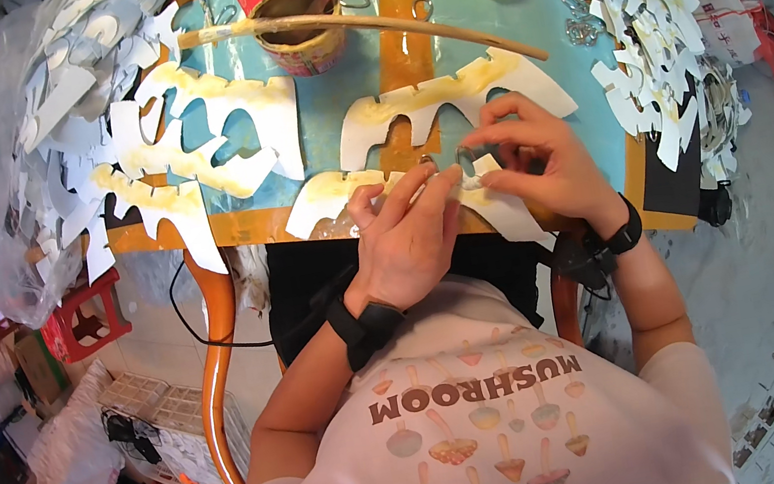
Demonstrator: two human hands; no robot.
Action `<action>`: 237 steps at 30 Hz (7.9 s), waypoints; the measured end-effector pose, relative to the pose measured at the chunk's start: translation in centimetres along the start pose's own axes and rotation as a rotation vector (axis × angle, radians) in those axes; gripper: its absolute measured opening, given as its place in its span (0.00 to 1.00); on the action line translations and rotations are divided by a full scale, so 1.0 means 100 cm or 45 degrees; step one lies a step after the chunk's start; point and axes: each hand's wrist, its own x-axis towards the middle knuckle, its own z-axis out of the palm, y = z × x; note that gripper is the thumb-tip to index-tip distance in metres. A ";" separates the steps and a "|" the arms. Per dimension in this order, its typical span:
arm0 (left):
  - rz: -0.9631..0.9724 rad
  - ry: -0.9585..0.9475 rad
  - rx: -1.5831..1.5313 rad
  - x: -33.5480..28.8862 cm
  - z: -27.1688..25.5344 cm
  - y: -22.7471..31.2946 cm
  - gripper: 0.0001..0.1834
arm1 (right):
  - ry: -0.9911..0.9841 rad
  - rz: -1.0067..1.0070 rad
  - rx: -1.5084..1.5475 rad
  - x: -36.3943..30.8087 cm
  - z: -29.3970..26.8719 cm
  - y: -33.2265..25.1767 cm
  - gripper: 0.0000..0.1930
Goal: Manually gluing and assembling small foam and plastic shoe components at a workbench.
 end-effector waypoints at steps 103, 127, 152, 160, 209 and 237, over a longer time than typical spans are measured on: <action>0.359 -0.285 0.061 0.038 0.002 0.016 0.07 | 0.299 -0.377 -0.512 -0.058 0.009 0.013 0.14; 0.351 -0.386 -0.041 0.047 0.000 0.004 0.09 | 0.425 -0.368 -0.556 -0.056 0.019 0.011 0.07; 0.622 -0.461 0.151 0.045 -0.012 0.006 0.11 | 0.339 -0.600 -0.916 -0.061 0.014 0.020 0.12; 0.758 -0.540 0.356 0.038 -0.016 0.010 0.08 | 0.166 -0.664 -1.036 -0.067 0.008 0.017 0.16; 0.378 -0.562 0.125 0.007 -0.014 0.009 0.15 | -0.025 -0.512 -0.564 -0.046 0.019 -0.010 0.31; -1.002 -0.378 -1.724 -0.016 -0.038 0.040 0.07 | 0.488 -0.138 0.111 -0.072 0.063 -0.053 0.08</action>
